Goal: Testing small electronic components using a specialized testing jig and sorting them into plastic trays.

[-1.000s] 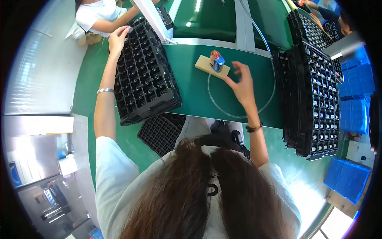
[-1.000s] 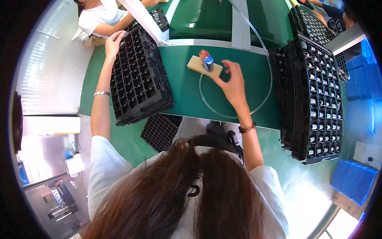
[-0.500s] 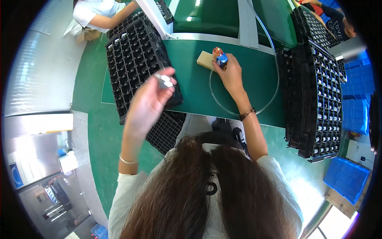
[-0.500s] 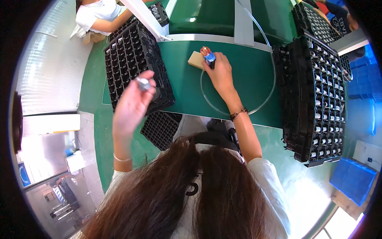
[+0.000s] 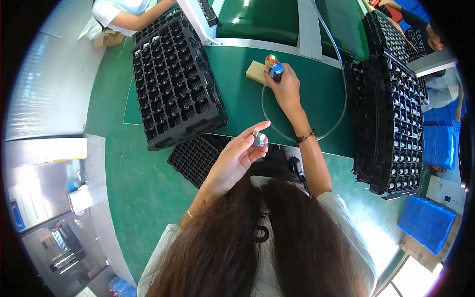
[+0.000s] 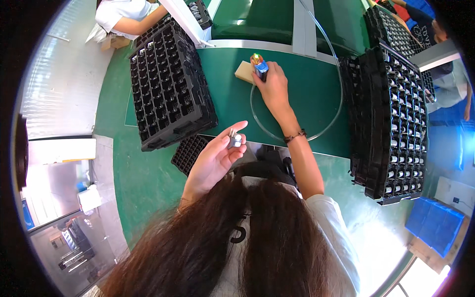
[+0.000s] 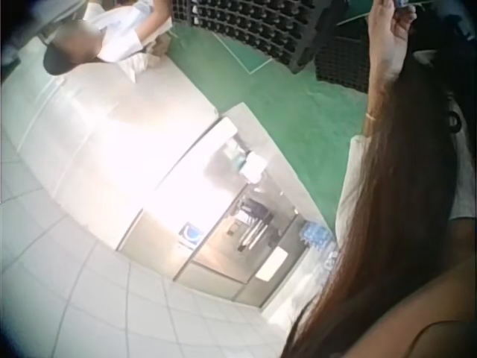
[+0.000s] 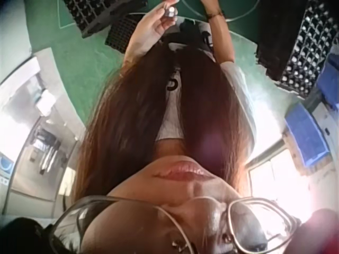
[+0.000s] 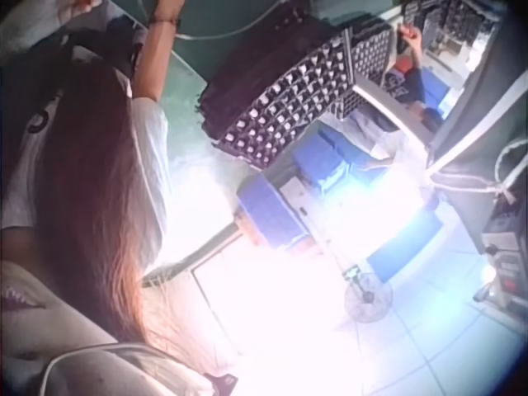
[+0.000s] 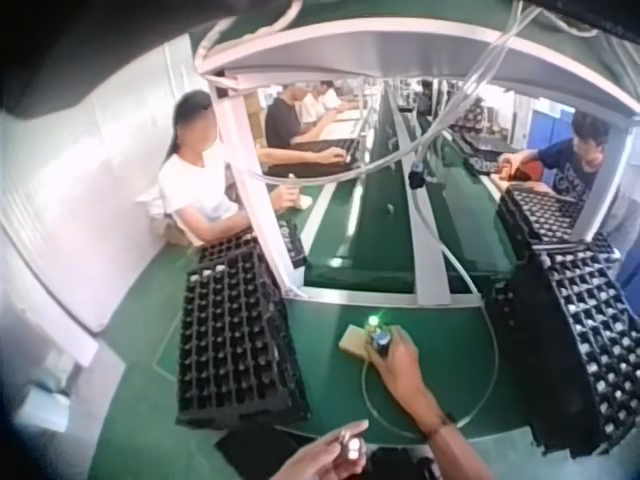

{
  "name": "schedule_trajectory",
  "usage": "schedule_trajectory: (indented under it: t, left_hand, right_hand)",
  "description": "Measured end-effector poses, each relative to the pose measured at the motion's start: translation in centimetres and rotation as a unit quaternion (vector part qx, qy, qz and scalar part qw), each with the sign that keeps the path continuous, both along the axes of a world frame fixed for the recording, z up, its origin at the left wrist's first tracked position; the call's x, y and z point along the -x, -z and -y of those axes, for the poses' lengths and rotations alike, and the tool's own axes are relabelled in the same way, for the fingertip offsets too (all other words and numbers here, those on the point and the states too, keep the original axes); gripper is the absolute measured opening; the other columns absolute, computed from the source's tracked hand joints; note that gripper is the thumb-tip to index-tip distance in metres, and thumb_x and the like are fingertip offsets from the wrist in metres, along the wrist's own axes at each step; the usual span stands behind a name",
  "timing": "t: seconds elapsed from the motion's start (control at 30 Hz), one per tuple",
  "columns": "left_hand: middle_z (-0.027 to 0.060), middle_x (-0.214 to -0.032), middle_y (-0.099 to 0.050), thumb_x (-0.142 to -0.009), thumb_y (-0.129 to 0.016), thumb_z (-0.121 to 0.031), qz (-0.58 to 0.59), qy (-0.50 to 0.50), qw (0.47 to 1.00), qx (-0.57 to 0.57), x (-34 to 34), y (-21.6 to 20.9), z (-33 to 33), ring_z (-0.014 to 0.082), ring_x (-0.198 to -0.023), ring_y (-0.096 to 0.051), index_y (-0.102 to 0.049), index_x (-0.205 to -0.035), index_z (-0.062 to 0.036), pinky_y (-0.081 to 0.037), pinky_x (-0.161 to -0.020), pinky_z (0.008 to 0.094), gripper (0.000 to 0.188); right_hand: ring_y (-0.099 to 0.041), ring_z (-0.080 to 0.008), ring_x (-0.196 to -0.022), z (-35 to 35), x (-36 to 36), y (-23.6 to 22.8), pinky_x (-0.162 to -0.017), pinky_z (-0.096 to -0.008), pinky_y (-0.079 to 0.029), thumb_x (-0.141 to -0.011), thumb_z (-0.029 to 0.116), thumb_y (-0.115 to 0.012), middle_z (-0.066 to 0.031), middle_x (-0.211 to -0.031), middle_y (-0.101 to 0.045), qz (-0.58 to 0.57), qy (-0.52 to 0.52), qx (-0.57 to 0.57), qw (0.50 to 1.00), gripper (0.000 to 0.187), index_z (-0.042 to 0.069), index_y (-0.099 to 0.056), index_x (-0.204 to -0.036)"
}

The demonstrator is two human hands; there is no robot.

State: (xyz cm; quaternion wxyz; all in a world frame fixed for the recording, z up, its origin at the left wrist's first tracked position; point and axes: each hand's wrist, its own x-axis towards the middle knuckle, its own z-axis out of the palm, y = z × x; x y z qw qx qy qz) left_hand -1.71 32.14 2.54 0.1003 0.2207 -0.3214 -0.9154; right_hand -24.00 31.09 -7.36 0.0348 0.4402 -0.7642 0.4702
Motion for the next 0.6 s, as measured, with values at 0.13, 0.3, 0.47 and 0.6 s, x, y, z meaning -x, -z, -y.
schedule_trajectory:
  t: [0.13,0.3,0.47,0.6]
  left_hand:
    - [0.0036,-0.104,-0.052,-0.093,-0.042,-0.022,0.003,-0.006,1.000,0.019,-0.6,-0.4,0.0,0.0099,-0.091,-0.052,-0.032,-0.136,0.0004,-0.043,-0.083,0.0203,0.049]
    - [0.0050,-0.102,-0.051,-0.093,-0.042,-0.020,-0.020,0.003,1.000,-0.005,-0.8,0.3,0.0,0.0117,-0.090,-0.051,-0.032,-0.136,0.0001,-0.042,-0.083,0.0218,0.048]
    - [0.0081,-0.103,-0.054,-0.093,-0.047,-0.017,-0.008,-0.030,0.999,-0.027,-1.6,1.6,-0.6,0.0135,-0.094,-0.052,-0.035,-0.132,0.0043,-0.043,-0.086,0.0247,0.047]
    - [0.0059,-0.092,-0.050,-0.095,-0.043,-0.016,0.005,-0.010,0.998,-0.061,-0.7,2.1,-1.0,0.0130,-0.076,-0.044,-0.038,-0.129,0.0006,-0.041,-0.069,0.0228,0.037]
  right_hand:
    - [-0.054,-0.0348,-0.071,0.2,-0.1,0.2,-0.062,-0.0378,-0.045,-0.075,0.018,-0.071,-0.0181,-0.081,-0.054,-0.005,0.000,0.000,1.000,0.032,-0.004,-0.053,-0.089]
    - [-0.055,-0.0297,-0.065,-3.5,-0.4,-1.5,-0.060,-0.0339,-0.045,-0.071,0.017,-0.072,-0.0175,-0.078,-0.057,0.061,0.021,-0.059,0.996,0.032,-0.002,-0.053,-0.087]
    - [-0.050,-0.0074,-0.078,-14.6,-7.0,-5.5,-0.070,-0.0244,-0.044,-0.069,0.009,-0.069,0.0012,-0.082,-0.055,0.334,-0.164,0.130,0.919,0.032,0.005,-0.051,-0.095]
    - [-0.053,-0.0177,-0.066,-26.8,-10.2,-12.9,-0.055,-0.0275,-0.039,-0.081,0.019,-0.065,-0.0036,-0.069,-0.051,0.187,-0.135,0.408,0.884,0.018,0.007,-0.053,-0.073]
